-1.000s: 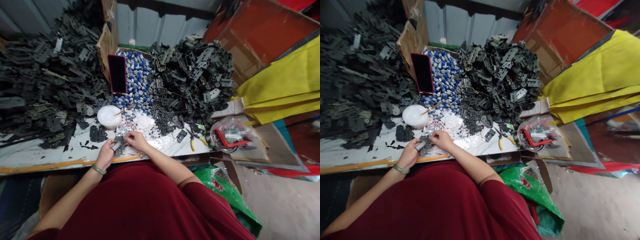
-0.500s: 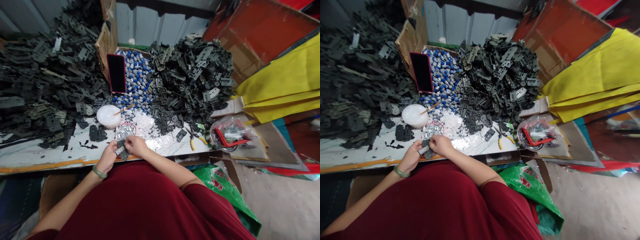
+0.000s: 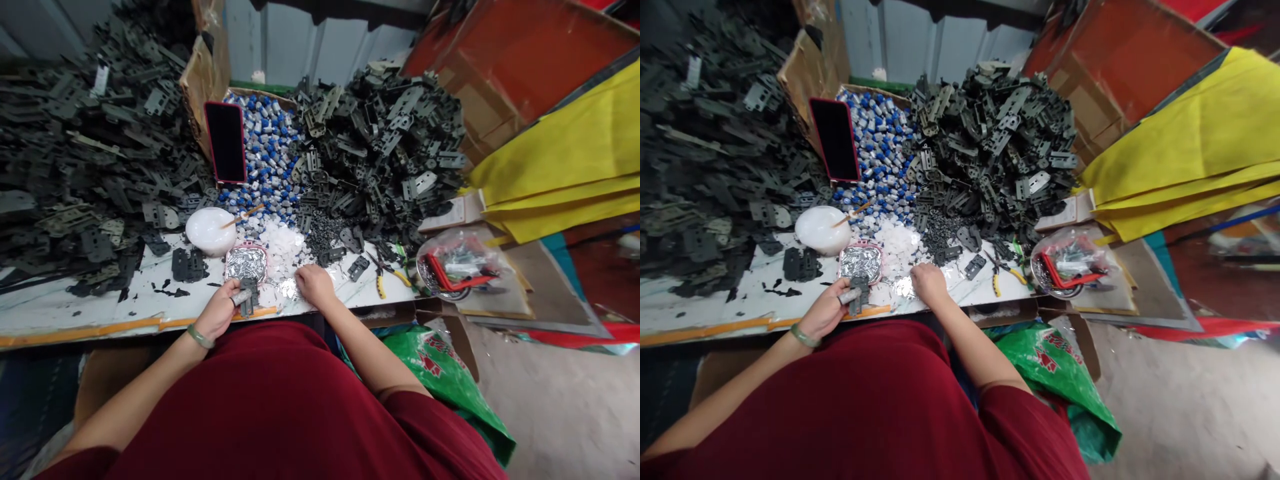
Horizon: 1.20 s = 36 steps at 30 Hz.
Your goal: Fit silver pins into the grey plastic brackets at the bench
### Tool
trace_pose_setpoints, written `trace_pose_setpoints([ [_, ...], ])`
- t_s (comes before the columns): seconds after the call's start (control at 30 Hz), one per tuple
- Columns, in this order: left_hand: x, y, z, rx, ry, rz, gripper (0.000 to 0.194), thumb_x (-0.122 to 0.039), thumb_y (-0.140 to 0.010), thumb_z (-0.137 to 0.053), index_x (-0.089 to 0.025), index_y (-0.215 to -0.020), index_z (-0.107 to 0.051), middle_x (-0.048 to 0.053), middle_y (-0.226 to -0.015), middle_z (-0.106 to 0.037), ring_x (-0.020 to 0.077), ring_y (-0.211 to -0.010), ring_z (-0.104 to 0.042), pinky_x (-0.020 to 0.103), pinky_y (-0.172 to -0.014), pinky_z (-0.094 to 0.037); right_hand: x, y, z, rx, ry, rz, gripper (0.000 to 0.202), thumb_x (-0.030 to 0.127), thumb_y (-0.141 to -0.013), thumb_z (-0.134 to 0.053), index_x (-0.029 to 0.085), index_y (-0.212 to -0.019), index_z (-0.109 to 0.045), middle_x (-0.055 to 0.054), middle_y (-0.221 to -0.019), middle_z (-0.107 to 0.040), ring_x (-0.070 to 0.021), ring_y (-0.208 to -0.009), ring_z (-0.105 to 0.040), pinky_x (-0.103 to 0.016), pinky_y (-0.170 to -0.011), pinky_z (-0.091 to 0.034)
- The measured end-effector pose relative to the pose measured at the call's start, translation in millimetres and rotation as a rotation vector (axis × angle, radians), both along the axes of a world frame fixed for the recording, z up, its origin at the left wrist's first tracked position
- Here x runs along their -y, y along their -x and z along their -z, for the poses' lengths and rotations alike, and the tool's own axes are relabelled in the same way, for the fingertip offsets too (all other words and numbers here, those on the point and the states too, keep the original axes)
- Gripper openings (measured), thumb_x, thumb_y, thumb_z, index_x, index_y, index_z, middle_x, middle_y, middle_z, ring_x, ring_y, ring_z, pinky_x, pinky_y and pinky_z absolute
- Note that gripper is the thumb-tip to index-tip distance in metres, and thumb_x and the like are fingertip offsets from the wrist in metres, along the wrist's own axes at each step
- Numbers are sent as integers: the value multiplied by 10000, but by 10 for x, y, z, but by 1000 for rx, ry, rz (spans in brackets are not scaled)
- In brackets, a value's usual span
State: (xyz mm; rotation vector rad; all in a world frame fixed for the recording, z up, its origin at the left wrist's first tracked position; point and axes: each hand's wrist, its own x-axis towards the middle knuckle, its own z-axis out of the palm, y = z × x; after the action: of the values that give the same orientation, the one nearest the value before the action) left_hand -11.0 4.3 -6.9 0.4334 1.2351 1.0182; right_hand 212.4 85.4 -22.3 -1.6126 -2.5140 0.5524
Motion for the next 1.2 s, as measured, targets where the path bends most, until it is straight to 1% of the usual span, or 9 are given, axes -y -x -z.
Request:
trace_pose_setpoints([
  [0.07,-11,-28,6,6,6,7,385,-250,-508,-815,-180,-736,-513,-31,-589,-610,100,-452,-520,204,-423,-379,-7,-12,31,4,-8,-13,187,157,-851,-513,145,-922,-686,-117,-895,-680,-220,-896,-585,-313,-814,-418],
  [0.17,-25,-72,-10,33,13,-1,358,-255,-543,-807,-180,-750,-525,-10,-645,-636,115,-494,-554,218,-451,-411,12,55,25,-175,45,57,230,129,-835,-511,161,-977,-690,-94,-916,-692,-199,-893,-603,-302,-816,-437],
  [0.27,-47,-116,-38,82,-9,18,309,-263,-602,-786,-172,-783,-553,25,-746,-671,137,-598,-604,237,-527,-459,75,186,-29,-449,231,83,199,186,-833,-539,178,-955,-697,-46,-874,-703,-153,-800,-625,-261,-744,-458],
  [0.33,-66,-143,-52,120,-24,41,296,-263,-622,-778,-167,-815,-576,35,-775,-679,146,-648,-616,246,-574,-478,126,282,-72,-538,336,57,169,228,-831,-560,175,-911,-700,-25,-823,-703,-134,-736,-623,-237,-696,-453],
  [0.5,-91,-186,-89,133,-19,29,283,-242,-601,-784,-166,-785,-582,15,-710,-656,124,-598,-587,229,-556,-471,173,427,-164,-375,262,19,126,212,-855,-549,172,-815,-662,-35,-802,-680,-136,-752,-592,-237,-704,-411],
  [0.67,-66,-176,-143,26,-40,-6,326,-202,-528,-790,-181,-706,-517,-40,-607,-580,89,-483,-502,196,-436,-390,198,518,-267,-466,280,9,121,257,-889,-515,181,-857,-604,-12,-809,-647,-124,-737,-561,-222,-681,-396],
  [0.8,-29,-154,-140,-59,-80,-5,339,-206,-523,-783,-183,-715,-504,-45,-614,-574,86,-476,-488,186,-409,-359,250,612,-322,-426,294,-42,94,251,-877,-543,187,-826,-589,4,-770,-615,-121,-716,-536,-218,-670,-375],
  [1.07,-12,-149,-111,-66,-74,13,325,-246,-537,-771,-191,-673,-482,-72,-546,-509,81,-453,-464,197,-429,-370,231,648,-305,-404,312,-36,120,241,-901,-502,180,-829,-577,7,-751,-608,-114,-686,-529,-212,-657,-372],
  [1.2,-31,-141,-94,-65,-58,17,327,-232,-531,-774,-188,-642,-469,-71,-535,-497,69,-452,-433,185,-425,-353,270,649,-283,-322,263,-79,112,265,-880,-551,176,-840,-606,-20,-806,-636,-134,-745,-554,-230,-686,-379],
])
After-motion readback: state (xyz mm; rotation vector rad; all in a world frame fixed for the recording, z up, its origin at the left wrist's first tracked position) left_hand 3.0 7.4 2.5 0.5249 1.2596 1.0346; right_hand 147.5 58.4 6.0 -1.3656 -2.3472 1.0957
